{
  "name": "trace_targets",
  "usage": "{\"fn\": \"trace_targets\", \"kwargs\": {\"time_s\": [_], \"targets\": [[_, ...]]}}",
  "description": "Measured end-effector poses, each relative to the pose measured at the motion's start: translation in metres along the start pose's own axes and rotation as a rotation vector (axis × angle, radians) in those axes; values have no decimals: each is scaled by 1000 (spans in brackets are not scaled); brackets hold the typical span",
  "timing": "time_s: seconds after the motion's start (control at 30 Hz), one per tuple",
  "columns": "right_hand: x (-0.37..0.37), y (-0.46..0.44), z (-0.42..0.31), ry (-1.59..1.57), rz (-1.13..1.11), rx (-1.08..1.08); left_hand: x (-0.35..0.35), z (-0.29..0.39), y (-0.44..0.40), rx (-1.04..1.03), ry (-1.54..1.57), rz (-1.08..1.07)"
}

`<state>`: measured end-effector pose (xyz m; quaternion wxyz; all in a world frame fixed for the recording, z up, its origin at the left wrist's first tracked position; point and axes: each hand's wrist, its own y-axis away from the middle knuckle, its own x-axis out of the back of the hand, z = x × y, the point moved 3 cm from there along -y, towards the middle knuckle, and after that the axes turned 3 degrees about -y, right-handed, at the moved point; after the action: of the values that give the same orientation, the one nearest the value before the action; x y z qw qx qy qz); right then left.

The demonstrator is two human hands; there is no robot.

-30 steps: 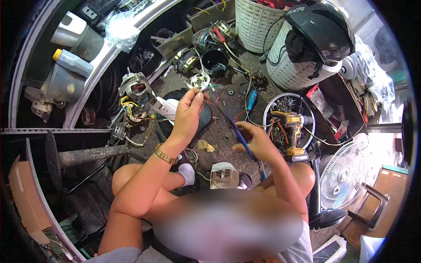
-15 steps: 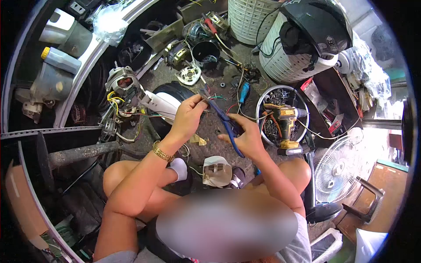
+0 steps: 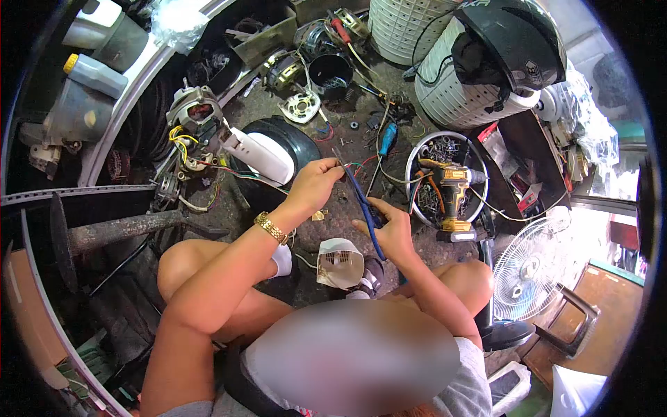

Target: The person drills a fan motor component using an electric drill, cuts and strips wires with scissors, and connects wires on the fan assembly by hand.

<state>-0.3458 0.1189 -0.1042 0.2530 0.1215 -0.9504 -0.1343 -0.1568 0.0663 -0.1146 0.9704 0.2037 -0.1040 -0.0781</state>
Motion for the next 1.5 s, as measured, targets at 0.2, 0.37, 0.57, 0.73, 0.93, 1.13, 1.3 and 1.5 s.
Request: {"fn": "trace_targets", "kwargs": {"time_s": [0.2,0.37,0.57,0.73,0.93,1.13,1.3,1.5], "targets": [[-11,-1,23,-189,-76,-34,4,8,4,-1,-111,-18],[9,-28,-3,-698,-144,-8,3,18,12,-115,-183,23],[24,-46,-47,-896,-80,161,-6,59,37,-220,-167,-49],[18,-47,-59,-939,-73,152,-6,71,42,-242,-166,-42],[15,-42,-73,-974,-3,291,-2,75,42,-283,-155,-25],[18,-41,-75,-920,-39,259,5,75,45,-243,-71,-6],[16,-41,-70,-854,-59,251,11,71,41,-350,64,104],[33,-35,-83,-191,2,360,22,93,51,-418,251,222]]}}
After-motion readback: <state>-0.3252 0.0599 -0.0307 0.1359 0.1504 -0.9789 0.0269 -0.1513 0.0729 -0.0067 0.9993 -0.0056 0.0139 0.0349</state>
